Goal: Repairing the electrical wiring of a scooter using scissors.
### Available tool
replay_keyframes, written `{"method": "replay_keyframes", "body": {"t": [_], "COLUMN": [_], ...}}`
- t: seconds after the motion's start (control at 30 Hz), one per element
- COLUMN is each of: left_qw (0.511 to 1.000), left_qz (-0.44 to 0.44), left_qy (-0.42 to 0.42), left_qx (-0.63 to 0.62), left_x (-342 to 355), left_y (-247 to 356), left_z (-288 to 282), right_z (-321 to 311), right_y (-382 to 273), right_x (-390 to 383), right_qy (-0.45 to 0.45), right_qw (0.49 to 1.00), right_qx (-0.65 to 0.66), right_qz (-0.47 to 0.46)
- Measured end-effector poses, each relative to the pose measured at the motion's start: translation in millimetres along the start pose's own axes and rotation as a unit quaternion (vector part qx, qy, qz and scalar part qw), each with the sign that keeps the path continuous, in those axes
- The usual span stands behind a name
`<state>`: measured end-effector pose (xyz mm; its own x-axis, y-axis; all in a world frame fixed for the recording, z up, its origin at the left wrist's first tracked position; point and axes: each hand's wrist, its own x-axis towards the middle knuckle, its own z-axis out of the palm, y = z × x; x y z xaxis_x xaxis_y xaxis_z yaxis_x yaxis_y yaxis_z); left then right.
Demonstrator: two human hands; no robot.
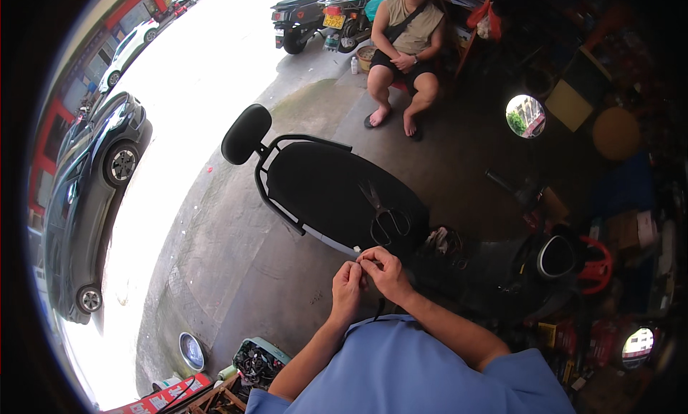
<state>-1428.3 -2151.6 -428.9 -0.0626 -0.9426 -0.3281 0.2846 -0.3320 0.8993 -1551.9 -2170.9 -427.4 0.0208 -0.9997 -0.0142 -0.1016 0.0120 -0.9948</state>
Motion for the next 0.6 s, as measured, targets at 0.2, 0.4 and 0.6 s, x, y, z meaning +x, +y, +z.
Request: {"method": "replay_keyframes", "body": {"t": [0.2,0.4,0.6], "left_qw": [0.989,0.99,0.988], "left_qz": [-0.111,-0.094,-0.018], "left_qy": [-0.094,-0.081,-0.013], "left_qx": [0.018,0.074,0.151], "left_x": [9,18,11], "left_y": [7,-4,3], "left_z": [-8,-16,10], "right_z": [-10,-10,-3], "right_y": [1,-9,11], "right_x": [5,6,1], "right_qy": [0.016,0.041,0.074], "right_qw": [0.985,0.945,0.983], "right_qx": [-0.145,-0.257,-0.166], "right_qz": [-0.093,-0.197,-0.022]}}
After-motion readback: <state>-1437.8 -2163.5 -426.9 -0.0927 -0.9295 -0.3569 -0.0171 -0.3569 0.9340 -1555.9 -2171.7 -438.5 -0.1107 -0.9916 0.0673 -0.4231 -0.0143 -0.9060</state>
